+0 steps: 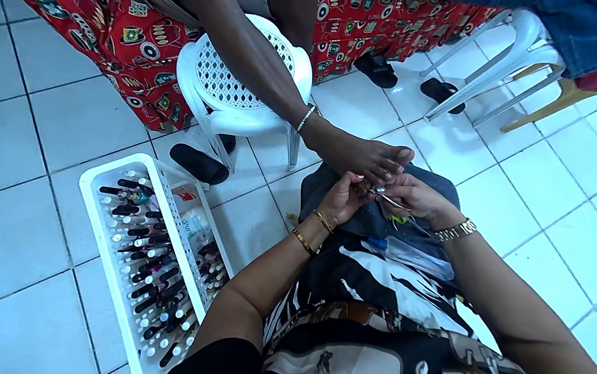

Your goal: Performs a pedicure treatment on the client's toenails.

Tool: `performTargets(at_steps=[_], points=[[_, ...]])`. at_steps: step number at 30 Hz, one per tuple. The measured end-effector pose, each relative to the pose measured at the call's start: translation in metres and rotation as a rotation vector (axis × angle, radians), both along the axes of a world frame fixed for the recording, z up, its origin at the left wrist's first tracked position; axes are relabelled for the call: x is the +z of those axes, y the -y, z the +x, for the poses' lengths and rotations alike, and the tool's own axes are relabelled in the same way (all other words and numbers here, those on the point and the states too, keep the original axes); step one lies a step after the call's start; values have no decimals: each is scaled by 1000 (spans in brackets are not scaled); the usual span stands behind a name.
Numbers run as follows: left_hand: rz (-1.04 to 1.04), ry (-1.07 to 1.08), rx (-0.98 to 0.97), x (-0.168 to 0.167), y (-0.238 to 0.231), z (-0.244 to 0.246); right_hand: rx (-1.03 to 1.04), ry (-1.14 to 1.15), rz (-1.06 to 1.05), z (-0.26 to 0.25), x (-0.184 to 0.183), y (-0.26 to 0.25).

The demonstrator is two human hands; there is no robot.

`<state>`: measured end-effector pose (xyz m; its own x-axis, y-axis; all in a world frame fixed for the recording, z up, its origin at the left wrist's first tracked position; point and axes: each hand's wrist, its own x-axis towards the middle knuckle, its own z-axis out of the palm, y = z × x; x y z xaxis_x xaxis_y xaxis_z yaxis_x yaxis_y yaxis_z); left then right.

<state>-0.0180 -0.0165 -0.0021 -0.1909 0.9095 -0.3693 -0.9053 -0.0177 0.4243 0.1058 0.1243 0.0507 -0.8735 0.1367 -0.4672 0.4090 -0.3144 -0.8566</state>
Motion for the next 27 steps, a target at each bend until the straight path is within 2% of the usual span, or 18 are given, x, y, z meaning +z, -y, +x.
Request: performTargets(at_steps=[11,15,22,27], points=[[6,-11,-12,0,-1,-1,-36,48,251,-5,17,7],[-4,-7,-12,2,-1,0,-79,91,273,-8,20,12],[15,-12,-25,-2,-1,-1,6,23,254,-2,16,4],[3,-1,-14,-2,-2,-1,-59,51,271,-6,15,9]])
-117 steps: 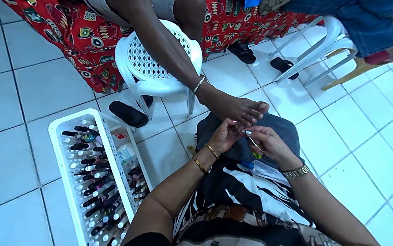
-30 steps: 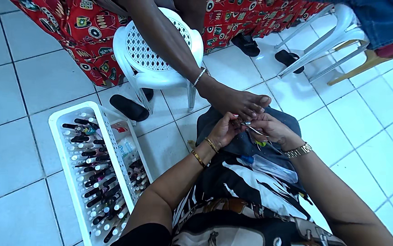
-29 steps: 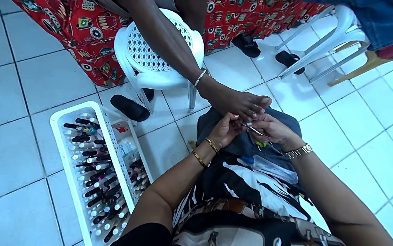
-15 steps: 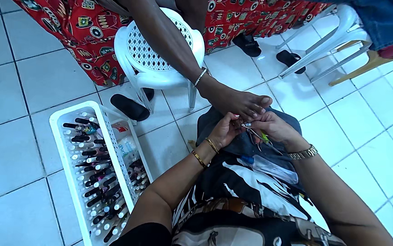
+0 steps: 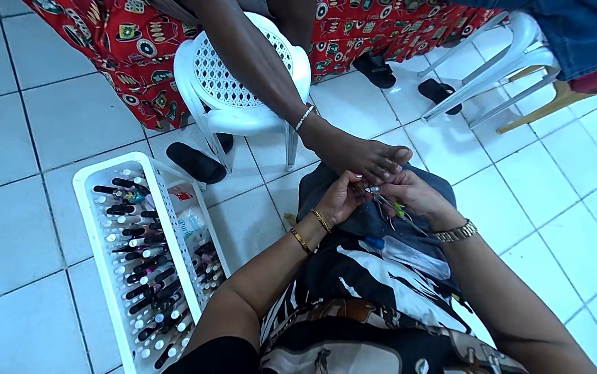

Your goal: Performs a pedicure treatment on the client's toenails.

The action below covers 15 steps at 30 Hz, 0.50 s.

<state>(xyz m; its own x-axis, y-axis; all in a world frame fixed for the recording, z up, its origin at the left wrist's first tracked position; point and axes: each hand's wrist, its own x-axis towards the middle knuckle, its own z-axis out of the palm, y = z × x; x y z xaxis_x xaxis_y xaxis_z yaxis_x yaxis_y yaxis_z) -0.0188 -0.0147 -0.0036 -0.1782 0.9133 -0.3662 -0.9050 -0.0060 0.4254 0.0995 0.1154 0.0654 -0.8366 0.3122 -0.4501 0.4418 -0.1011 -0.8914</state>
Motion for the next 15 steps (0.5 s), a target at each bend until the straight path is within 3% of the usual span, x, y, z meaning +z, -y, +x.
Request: performTargets(at_steps=[7,10,12,15], points=[[20,-23,11,1,1,0,219,-52,-2,10,18,-9],[-19,27,46,6,4,3,85,-346,12,0,31,18],[-47,14,68,12,5,5,-46,-485,147,-18,26,41],[-80,-52,84,16,17,9,196,-224,395,-33,31,48]])
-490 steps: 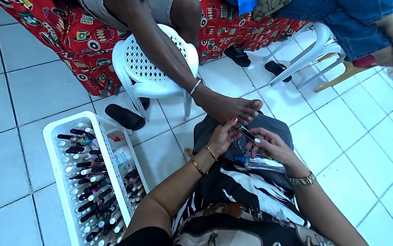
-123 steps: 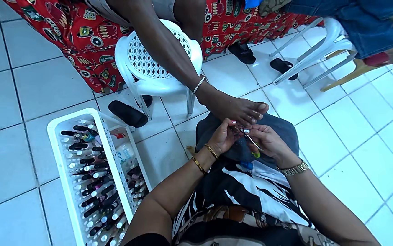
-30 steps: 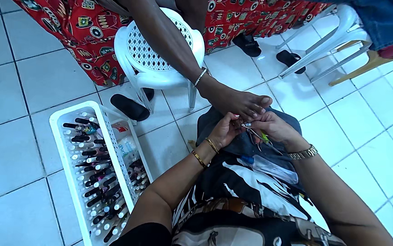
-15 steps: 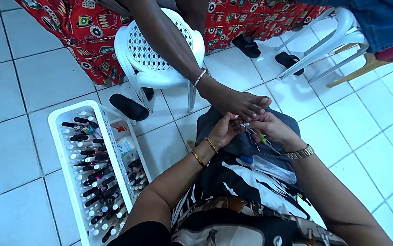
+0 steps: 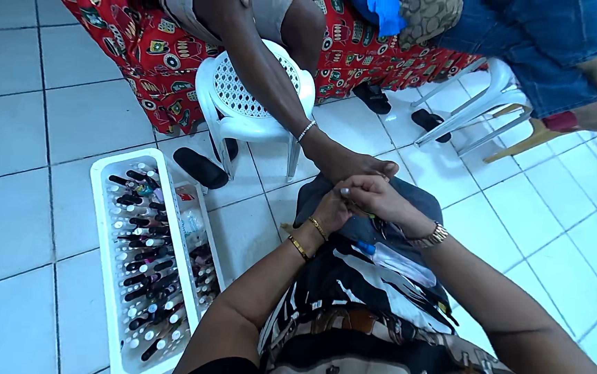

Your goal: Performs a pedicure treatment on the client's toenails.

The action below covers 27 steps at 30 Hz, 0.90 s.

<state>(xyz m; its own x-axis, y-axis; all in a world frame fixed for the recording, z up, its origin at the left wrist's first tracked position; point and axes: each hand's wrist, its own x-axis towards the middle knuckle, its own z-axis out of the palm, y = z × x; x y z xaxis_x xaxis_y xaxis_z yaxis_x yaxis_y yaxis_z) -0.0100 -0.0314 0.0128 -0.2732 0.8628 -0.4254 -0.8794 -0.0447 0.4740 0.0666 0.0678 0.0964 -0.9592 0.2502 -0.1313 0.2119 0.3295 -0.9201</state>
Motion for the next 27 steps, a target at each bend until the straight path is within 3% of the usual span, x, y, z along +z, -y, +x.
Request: performTargets(at_steps=[3,6,10,17,27], points=[[-73,142,57,3,13,0,271,139,239,-12,47,-17],[-37,171,52,-2,15,-1,410,386,436,-40,83,-33],[1,173,32,-4,13,-5,461,758,448,-67,70,-44],[25,212,27,-8,12,-11,422,828,298,-67,50,-65],[41,225,27,-10,13,-11,412,900,297,-71,48,-56]])
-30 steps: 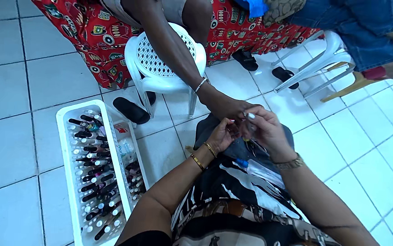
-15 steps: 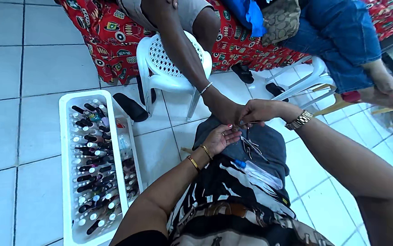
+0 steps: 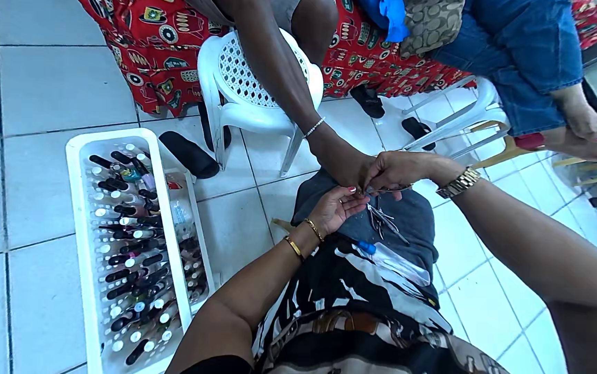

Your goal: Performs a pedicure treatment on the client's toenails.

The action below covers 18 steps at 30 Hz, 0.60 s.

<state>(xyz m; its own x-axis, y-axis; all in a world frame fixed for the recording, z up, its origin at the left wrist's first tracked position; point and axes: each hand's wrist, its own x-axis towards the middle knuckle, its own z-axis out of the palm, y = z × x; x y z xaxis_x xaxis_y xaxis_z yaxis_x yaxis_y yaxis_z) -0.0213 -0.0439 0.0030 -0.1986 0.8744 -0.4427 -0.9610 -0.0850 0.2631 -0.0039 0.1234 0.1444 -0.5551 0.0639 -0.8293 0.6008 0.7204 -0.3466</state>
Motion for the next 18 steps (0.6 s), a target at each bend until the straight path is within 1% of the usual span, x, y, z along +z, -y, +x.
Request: performTargets(at_steps=[5,10,15,18], points=[[5,0,9,-1,0,1,-12,13,-11,-2,-1,0],[8,-29,7,0,0,1,53,80,134,-10,9,21],[37,-30,11,-2,1,0,58,40,-5,-9,7,6],[35,-33,-4,-2,1,0,30,64,-18,-9,5,4]])
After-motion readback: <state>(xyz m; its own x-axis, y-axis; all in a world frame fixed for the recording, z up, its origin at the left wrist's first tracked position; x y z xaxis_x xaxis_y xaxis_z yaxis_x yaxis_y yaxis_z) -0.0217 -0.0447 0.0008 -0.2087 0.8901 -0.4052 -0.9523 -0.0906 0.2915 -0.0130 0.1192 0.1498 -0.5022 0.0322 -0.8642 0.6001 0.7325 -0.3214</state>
